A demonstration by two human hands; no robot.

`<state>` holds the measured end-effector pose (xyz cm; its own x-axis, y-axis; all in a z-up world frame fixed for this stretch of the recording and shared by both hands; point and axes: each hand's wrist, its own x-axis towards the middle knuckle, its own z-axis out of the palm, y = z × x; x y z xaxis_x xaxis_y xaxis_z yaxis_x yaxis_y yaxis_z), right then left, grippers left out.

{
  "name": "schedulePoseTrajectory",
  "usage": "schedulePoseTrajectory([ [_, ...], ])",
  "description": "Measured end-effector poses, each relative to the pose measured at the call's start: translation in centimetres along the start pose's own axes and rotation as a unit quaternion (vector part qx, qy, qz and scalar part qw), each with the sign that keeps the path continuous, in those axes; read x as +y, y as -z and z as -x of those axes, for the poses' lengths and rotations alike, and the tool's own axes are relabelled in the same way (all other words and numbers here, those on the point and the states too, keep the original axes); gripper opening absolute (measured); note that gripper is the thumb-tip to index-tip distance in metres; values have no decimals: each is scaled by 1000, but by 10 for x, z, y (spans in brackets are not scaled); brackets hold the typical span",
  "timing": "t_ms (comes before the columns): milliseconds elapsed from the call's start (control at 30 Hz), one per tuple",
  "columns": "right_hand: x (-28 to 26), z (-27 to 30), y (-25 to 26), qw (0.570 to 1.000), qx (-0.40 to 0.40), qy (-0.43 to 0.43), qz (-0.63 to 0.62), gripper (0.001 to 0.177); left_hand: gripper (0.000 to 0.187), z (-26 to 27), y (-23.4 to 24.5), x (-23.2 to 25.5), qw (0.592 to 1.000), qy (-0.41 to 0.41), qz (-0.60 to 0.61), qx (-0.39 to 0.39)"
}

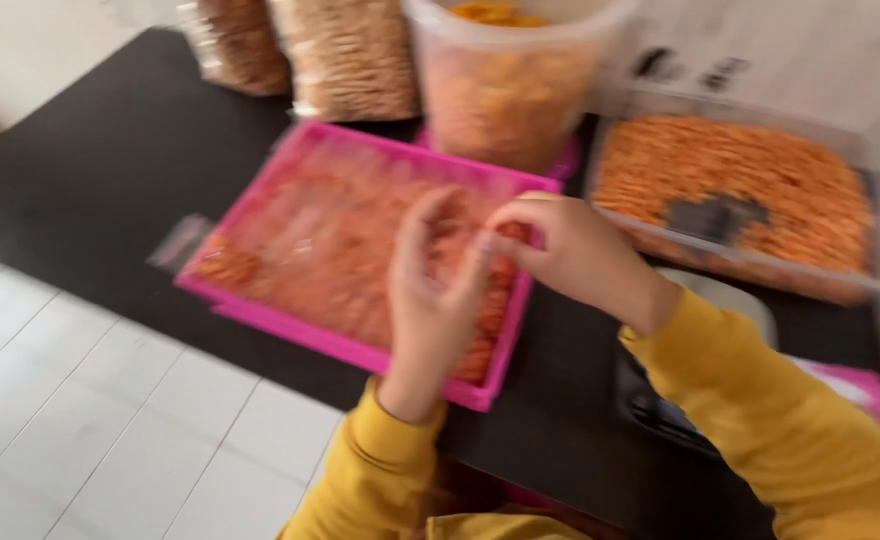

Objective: The person is portioning snacks into small plastic bags, weighing each bag on a digital scale to ensure a specific weight, and then placing the filled bags into a pink tray.

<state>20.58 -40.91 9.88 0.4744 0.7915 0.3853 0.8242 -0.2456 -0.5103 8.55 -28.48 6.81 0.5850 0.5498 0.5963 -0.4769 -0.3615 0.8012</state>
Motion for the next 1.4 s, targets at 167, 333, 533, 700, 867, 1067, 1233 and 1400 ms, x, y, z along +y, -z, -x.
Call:
schedulePoseTrajectory([
  [167, 55, 123, 78, 976, 91, -190, 56, 18, 48, 51, -115, 29, 988, 65, 86, -114],
  [333, 80, 238, 151, 920, 196, -330, 77, 20, 48, 81, -235, 30, 967, 73, 95, -223],
  [533, 111, 331, 224, 852, 280, -436, 82, 15, 33, 105, -389, 28, 926, -137, 111, -334],
  [700, 185, 386, 257, 750, 45, -632, 189, 29, 30, 128, -510, -3, 708, -263, -205, -622],
  [867, 214, 392, 245, 759, 26, -630, 164, 34, 24, 155, -586, -88, 690, -304, -329, -568],
  [1067, 200, 387, 246, 777, -6, -600, 191, 34, 25, 145, -607, -124, 628, -303, -409, -589],
  [1233, 203, 385, 246, 762, -37, -619, 188, 37, 23, 117, -557, -52, 620, -296, -392, -611],
  [1400, 213, 394, 239, 757, -20, -625, 190, 38, 20, 117, -567, -55, 681, -270, -357, -580],
])
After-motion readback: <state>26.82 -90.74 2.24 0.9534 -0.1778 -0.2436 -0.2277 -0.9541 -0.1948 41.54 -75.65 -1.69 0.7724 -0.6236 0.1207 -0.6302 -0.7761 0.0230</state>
